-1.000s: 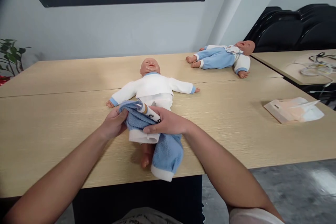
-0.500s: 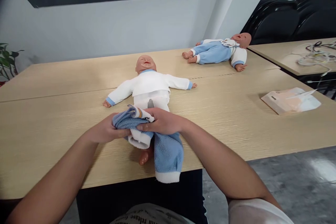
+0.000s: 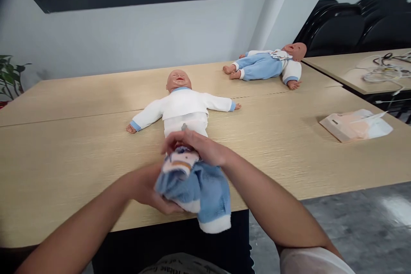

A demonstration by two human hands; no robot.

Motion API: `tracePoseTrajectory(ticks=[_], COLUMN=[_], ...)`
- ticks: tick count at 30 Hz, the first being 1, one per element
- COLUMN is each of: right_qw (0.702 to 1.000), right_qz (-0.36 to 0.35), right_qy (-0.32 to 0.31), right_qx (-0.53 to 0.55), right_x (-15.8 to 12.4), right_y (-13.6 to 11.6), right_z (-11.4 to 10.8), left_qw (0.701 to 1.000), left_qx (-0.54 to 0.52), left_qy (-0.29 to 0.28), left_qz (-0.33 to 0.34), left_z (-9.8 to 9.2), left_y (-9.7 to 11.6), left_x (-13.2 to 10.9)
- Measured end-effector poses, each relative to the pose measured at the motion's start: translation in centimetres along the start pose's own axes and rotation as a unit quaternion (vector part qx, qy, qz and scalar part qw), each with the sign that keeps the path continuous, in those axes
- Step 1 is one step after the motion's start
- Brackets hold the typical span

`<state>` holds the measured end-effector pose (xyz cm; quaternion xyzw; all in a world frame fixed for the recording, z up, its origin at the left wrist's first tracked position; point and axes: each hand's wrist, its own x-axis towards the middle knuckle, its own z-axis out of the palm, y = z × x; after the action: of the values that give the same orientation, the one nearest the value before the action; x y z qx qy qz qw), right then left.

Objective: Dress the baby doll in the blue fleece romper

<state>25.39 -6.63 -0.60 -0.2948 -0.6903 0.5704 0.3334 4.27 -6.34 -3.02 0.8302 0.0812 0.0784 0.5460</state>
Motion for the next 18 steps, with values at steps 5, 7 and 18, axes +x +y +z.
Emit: tracePoseTrajectory(ticks=[5,7,18], right_qw=[0.902,0.853,0.932], right_qz=[0.167,0.225,0.194], right_qy=[0.129,0.118,0.246], right_qx=[-0.376,-0.455,-0.183], right_x=[0.7,0.6,1.8], right_y=[0.9,1.6,2.9], right_z=[2.1,2.7,1.0], left_qw=[0.968,0.959,0.933], left_qx=[0.222,0.253,0.304], left_qy=[-0.083,-0.088,-0.081], left_qz=[0.085,0.096,0.175], left_z=[2.9,3.2,4.4], left_y=[0.1,0.5,0.4], left_x=[1.8,1.9,1.5])
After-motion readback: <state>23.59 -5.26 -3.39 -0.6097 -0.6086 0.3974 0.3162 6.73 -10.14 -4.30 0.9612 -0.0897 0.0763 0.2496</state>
